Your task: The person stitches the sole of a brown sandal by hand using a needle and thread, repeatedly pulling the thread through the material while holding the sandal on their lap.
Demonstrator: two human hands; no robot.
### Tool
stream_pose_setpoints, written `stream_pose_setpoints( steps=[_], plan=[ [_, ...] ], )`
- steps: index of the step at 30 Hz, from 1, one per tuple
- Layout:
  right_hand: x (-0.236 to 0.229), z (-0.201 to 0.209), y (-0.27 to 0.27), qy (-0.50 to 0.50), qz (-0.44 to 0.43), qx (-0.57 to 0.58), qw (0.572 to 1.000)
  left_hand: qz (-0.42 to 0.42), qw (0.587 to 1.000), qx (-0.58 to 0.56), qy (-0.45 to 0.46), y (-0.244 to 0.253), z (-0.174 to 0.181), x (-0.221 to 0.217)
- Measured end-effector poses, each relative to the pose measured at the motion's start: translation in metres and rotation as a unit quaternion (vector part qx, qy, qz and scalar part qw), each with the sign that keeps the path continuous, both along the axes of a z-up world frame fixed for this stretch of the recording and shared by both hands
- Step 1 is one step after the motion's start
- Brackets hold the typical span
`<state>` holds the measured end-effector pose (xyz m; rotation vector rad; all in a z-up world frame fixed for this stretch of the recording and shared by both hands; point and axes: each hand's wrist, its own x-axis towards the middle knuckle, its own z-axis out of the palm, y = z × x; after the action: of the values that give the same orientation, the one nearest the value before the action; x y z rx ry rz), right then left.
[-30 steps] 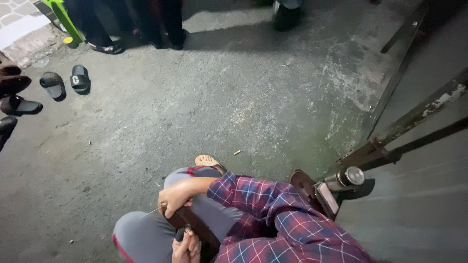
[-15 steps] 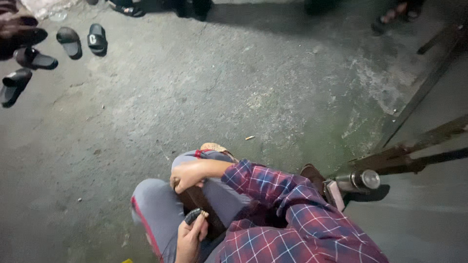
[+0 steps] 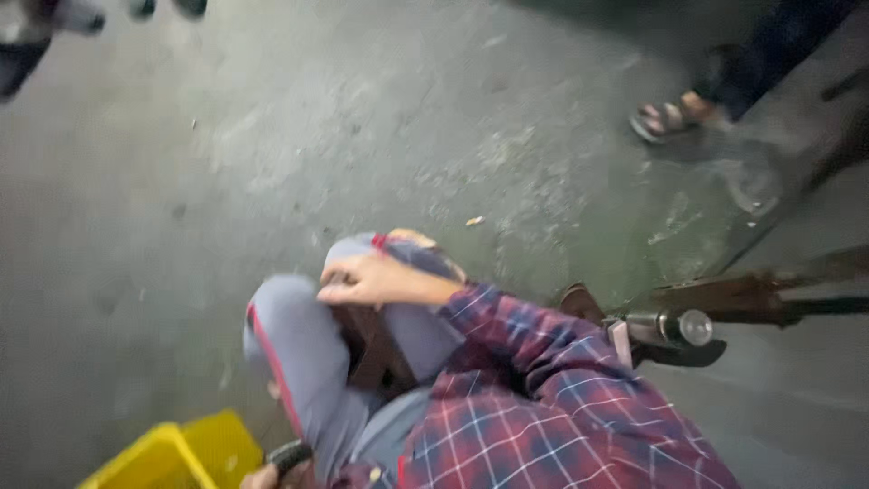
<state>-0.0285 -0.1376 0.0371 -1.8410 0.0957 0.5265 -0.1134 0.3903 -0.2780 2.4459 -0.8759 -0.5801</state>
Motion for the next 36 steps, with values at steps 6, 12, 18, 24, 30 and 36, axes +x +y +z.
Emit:
stream_pose_setpoints(
  steps=[6, 12, 18, 24, 30, 36],
  plan=[
    [-0.041, -0.045, -0.006, -0.113, -0.034, 0.047, 0.992, -0.138, 0.964, 0.217, -0.07, -0.113, 0.176, 0.023],
    [-0.077, -0.032, -0.011, -0.079, -0.063, 0.102, 0.99, 0.039, 0.974, -0.223, -0.012, -0.236, 0.313, 0.079],
    [-0.095, -0.005, -0.005, -0.137, 0.059, -0.091, 0.985, -0.048, 0.925, -0.372, -0.054, -0.313, 0.269, 0.124],
    [-0.103, -0.024, -0.005, -0.19, 0.106, -0.255, 0.942, -0.075, 0.91, -0.402, 0.072, -0.331, 0.246, 0.151],
    [-0.089, 0.0, 0.003, -0.155, 0.115, -0.302, 0.934, -0.037, 0.914, -0.377, 0.144, -0.332, 0.268, 0.155],
    [-0.093, -0.014, -0.001, -0.174, 0.139, -0.369, 0.902, -0.035, 0.916, -0.356, 0.181, -0.331, 0.258, 0.157]
  ],
)
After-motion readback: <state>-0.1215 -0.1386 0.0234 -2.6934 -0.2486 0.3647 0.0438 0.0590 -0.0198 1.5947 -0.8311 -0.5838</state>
